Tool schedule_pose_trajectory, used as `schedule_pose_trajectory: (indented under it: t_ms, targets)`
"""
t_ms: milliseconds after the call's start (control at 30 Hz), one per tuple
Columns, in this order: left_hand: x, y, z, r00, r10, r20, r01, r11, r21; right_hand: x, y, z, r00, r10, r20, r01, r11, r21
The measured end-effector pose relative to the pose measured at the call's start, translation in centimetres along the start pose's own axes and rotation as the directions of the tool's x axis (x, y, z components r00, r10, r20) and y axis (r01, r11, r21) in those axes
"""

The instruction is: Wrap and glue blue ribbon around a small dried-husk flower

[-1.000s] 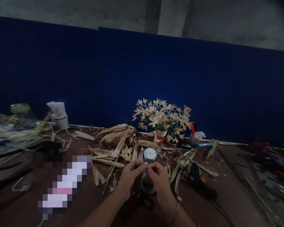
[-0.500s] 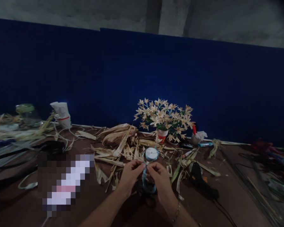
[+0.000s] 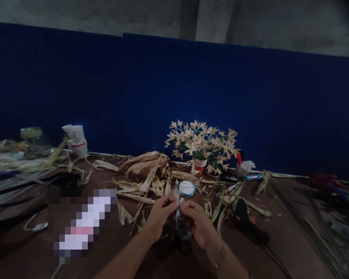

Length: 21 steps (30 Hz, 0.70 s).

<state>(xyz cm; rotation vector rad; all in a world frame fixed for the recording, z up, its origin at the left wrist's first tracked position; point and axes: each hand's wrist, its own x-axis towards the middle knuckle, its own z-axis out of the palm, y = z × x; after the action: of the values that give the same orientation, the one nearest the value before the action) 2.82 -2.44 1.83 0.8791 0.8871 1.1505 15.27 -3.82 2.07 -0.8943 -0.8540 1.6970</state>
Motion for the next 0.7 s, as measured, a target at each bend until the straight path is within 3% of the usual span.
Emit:
schedule_pose_trajectory:
  t_ms: [67,133,233,300,467,700]
  targets:
    - [0.08,0.03,-0.08,1.0,-0.01,-0.025,0.011,1.0,0.029,0.17,0.1,-0.06,0.992,-0.11,-0.053,0.101,0.984,-0.147]
    - [0.16,0.09,-0.14,0.999,-0.021,-0.043,0.024,0.998,0.057,0.26,0.09,-0.03,0.964,-0.249,-0.093,0.202,0.914,-0.35]
    - [0.19,0.19,-0.09,0.999,-0.017,-0.045,0.02,0.997,0.071,0.16,-0.11,0.19,0.899,-0.433,-0.071,0.297,0.719,-0.628]
    - [0.11,0.24,0.09,0.998,-0.012,-0.056,0.015,0.997,0.07,-0.01,-0.26,0.36,0.869,-0.493,-0.034,0.315,0.606,-0.731]
    - [-0.22,0.32,0.64,0.995,-0.025,-0.094,0.032,0.997,0.07,-0.28,-0.33,0.52,0.834,-0.552,-0.002,0.315,0.48,-0.819]
    - [-0.13,0.01,0.6,0.98,0.123,-0.158,-0.092,0.978,0.187,-0.17,-0.15,0.72,0.779,-0.625,0.039,0.351,0.384,-0.854]
